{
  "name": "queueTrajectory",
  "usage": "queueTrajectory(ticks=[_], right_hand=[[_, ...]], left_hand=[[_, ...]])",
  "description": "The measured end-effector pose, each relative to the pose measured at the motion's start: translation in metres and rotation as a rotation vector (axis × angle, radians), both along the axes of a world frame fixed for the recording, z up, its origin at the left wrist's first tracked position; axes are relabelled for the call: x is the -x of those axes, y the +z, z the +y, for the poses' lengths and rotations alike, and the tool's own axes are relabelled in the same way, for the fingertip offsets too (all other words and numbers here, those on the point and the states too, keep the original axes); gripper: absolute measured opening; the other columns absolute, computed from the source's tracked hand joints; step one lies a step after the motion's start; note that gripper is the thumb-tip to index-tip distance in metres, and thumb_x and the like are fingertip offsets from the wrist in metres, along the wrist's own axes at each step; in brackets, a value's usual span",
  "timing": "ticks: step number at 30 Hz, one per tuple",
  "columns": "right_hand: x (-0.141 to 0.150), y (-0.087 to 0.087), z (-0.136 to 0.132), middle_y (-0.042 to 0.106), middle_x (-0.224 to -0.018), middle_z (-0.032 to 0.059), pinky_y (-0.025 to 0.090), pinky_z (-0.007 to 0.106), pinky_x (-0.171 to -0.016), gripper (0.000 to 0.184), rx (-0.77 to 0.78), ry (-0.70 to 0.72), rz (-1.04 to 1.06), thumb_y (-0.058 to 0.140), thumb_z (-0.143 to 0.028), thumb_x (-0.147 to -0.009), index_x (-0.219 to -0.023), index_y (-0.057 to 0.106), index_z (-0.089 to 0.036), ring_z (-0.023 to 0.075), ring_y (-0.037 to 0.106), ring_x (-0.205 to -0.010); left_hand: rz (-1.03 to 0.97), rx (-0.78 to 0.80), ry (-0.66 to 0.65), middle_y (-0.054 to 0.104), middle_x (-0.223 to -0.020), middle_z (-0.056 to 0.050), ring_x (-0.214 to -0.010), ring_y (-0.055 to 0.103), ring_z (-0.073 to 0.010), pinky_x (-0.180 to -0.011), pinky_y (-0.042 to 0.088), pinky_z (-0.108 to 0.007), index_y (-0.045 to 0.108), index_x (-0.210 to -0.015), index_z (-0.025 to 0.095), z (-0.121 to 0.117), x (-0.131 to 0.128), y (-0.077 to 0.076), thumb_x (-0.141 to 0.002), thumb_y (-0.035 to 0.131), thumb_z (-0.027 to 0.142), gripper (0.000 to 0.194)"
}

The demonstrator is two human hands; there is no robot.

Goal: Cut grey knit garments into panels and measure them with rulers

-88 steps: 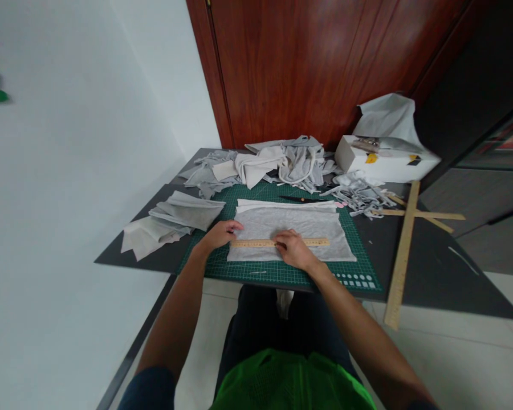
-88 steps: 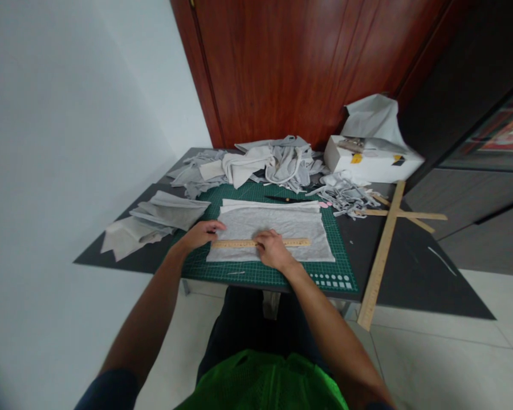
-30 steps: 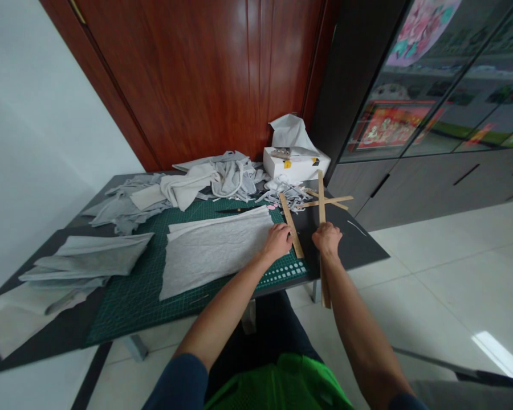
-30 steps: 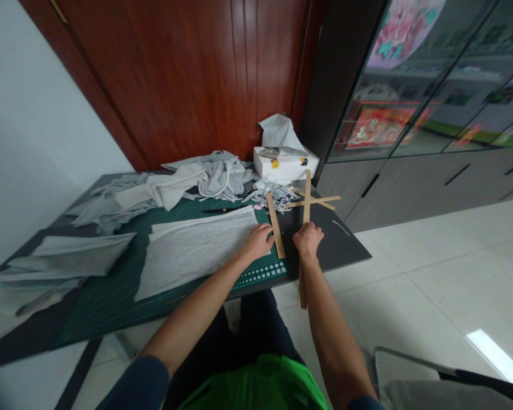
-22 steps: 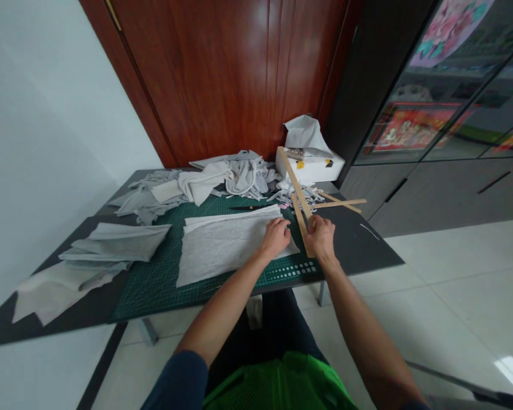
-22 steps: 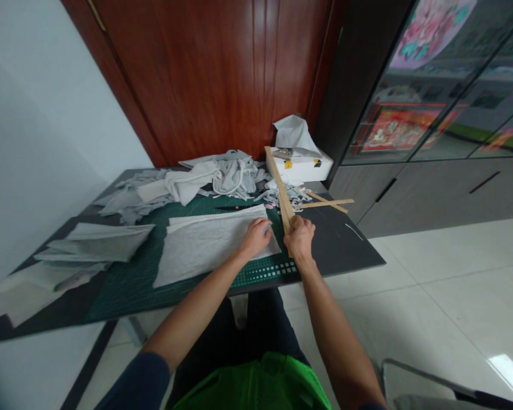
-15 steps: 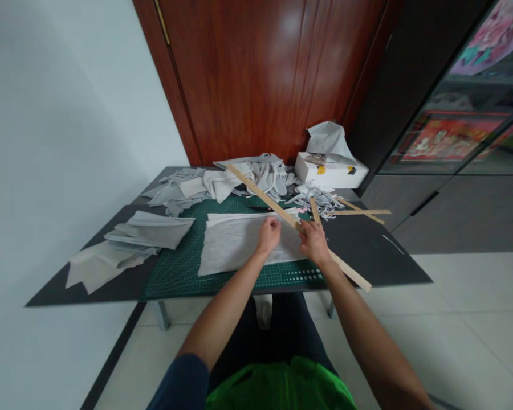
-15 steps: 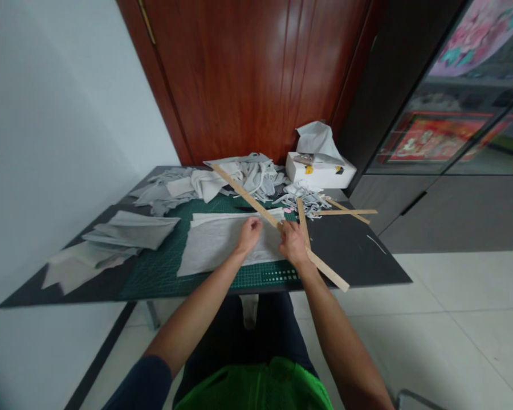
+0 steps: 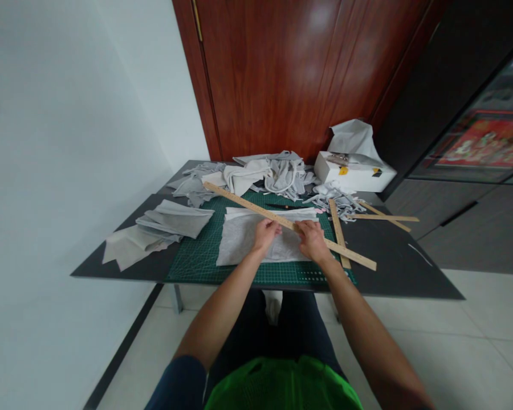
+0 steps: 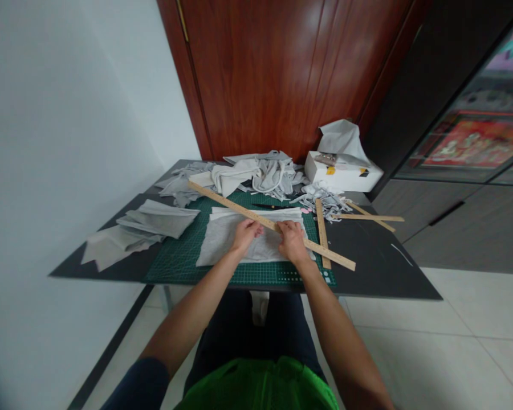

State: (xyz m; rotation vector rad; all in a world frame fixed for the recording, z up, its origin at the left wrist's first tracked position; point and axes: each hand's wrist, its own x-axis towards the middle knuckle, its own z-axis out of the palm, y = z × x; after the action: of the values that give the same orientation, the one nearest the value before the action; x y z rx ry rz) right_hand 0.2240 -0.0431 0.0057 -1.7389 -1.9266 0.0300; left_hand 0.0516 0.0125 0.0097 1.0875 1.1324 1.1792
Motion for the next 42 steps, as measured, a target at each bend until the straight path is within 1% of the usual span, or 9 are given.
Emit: queueTrajectory(ticks=[7,12,16,23,28,33,35,39,42], right_hand=[[-0.008,0.001,0.003,0.072,-0.115,0.0144,0.049,0.038,-0.095,0.054,0.026,0.056,0.139,0.063,-0.005,-0.073,-0.125,0.075,-0.014,0.0283,0.063,-0.105],[-0.004,0.006,0.007,0.076,-0.089,0.0056,0.051,0.033,-0.076,0.022,0.15,0.092,0.681,0.066,-0.029,-0.082,-0.098,0.077,-0.018,0.0204,0.065,-0.076],[0.017,0.003,0.011,0.074,-0.08,0.0028,0.049,0.029,-0.069,0.032,0.129,0.079,1.076,0.068,-0.051,-0.082,-0.084,0.071,-0.019,0.018,0.063,-0.073],[0.053,0.0,0.026,0.065,-0.07,-0.0038,0.046,0.026,-0.061,0.039,-0.093,-0.084,1.504,0.079,-0.053,-0.069,-0.087,0.063,-0.022,0.0141,0.056,-0.064],[0.059,0.004,0.032,0.062,-0.069,-0.0049,0.05,0.027,-0.064,0.04,-0.151,-0.105,1.579,0.082,-0.051,-0.065,-0.084,0.061,-0.022,0.013,0.056,-0.065],[0.063,0.01,0.025,0.062,-0.069,-0.0054,0.057,0.031,-0.07,0.045,-0.202,-0.098,1.634,0.087,-0.052,-0.063,-0.081,0.057,-0.023,0.014,0.061,-0.067],[0.064,0.012,0.017,0.066,-0.07,-0.0037,0.057,0.03,-0.066,0.047,-0.15,-0.135,1.61,0.088,-0.055,-0.064,-0.082,0.059,-0.023,0.0154,0.063,-0.066],[0.061,0.013,-0.01,0.066,-0.059,0.0021,0.045,0.03,-0.051,0.048,0.092,-0.156,1.246,0.075,-0.068,-0.078,-0.069,0.061,-0.023,0.0175,0.059,-0.051],[0.053,0.013,-0.023,0.071,-0.067,0.0045,0.05,0.032,-0.063,0.037,-0.033,-0.105,0.865,0.065,-0.055,-0.093,-0.076,0.068,-0.023,0.0211,0.065,-0.062]], left_hand=[[-0.03,-0.038,-0.013,0.075,-0.081,-0.005,-0.067,0.07,-0.012,-0.062,0.049,-0.021,0.068,-0.089,0.016,0.0,-0.013,0.003,-0.098,0.061,0.021,0.013],[-0.002,-0.078,-0.141,0.078,-0.085,-0.006,-0.069,0.07,-0.0134,-0.062,0.049,-0.022,0.073,-0.097,0.015,0.002,-0.021,0.008,-0.097,0.055,0.017,0.018],[0.112,-0.123,-0.21,0.079,-0.087,-0.006,-0.073,0.07,-0.0156,-0.066,0.05,-0.024,0.076,-0.091,0.016,0.0,-0.023,0.01,-0.096,0.056,0.021,0.021],[0.438,-0.274,-0.23,0.073,-0.076,-0.003,-0.071,0.064,-0.0161,-0.069,0.049,-0.026,0.075,-0.08,0.015,0.001,-0.015,0.02,-0.094,0.058,0.021,0.023],[0.649,-0.326,-0.13,0.072,-0.073,-0.005,-0.071,0.062,-0.0178,-0.068,0.049,-0.027,0.073,-0.073,0.018,0.0,-0.005,0.029,-0.09,0.065,0.019,0.018],[0.753,-0.34,-0.148,0.072,-0.073,-0.003,-0.073,0.062,-0.0178,-0.071,0.049,-0.027,0.069,-0.068,0.02,-0.003,0.001,0.036,-0.086,0.059,0.008,0.024],[0.809,-0.346,-0.14,0.073,-0.075,-0.004,-0.075,0.063,-0.0185,-0.075,0.05,-0.028,0.07,-0.071,0.02,-0.004,0.003,0.039,-0.086,0.059,0.007,0.023],[0.913,-0.403,-0.115,0.077,-0.088,-0.008,-0.084,0.069,-0.0218,-0.084,0.052,-0.031,0.075,-0.086,0.021,-0.004,0.005,0.04,-0.091,0.057,0.008,0.022],[0.959,-0.427,-0.203,0.079,-0.093,-0.01,-0.089,0.072,-0.0245,-0.088,0.053,-0.033,0.075,-0.087,0.021,-0.003,0.005,0.033,-0.089,0.058,0.007,0.023]])
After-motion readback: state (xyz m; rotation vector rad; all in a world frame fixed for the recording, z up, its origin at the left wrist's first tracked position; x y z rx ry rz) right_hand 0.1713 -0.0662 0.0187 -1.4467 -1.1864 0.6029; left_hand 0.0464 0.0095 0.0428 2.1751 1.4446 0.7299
